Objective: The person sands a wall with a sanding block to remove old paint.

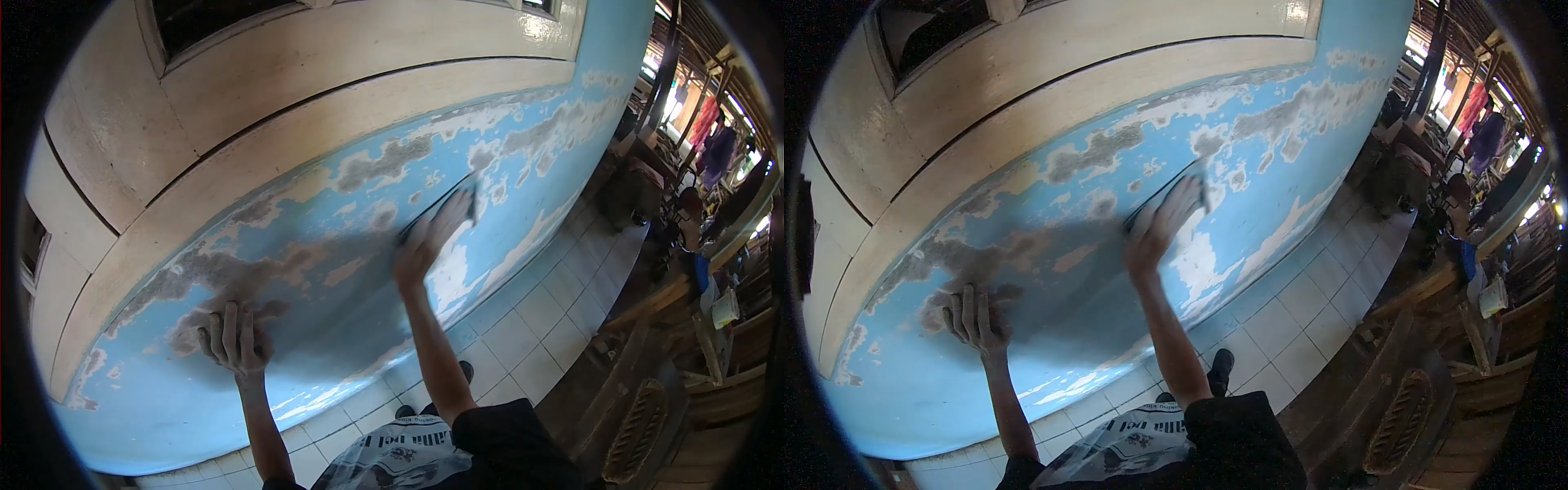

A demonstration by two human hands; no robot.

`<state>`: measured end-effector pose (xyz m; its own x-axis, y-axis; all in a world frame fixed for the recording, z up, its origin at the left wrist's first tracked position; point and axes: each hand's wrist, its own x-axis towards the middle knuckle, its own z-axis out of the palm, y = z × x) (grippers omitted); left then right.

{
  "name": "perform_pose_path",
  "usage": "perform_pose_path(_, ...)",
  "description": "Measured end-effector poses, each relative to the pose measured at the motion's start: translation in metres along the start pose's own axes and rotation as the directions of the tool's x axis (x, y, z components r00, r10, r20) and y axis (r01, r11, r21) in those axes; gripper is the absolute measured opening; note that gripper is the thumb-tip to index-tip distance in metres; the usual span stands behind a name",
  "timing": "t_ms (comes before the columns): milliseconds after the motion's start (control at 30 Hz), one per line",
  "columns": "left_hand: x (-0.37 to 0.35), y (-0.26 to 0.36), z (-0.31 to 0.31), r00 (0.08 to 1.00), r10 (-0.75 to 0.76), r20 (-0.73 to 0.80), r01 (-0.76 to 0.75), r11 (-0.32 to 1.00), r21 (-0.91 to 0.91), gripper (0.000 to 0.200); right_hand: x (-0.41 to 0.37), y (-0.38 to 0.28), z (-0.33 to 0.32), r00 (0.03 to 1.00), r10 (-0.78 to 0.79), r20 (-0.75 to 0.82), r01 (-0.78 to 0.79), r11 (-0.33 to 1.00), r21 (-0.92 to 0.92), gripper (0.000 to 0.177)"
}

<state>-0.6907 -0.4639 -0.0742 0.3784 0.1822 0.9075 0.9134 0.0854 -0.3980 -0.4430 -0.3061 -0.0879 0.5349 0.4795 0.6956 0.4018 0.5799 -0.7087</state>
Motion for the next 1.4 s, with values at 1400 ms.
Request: perform_pose_path(1400,0.028,-0.017,-0.013,0.989,0.064,0.136,-0.052,0.995,-0.089,0.033,0.026,-0.044,0.008,0.998,-0.063,0.005,0.063,0.998,0.002,0.056)
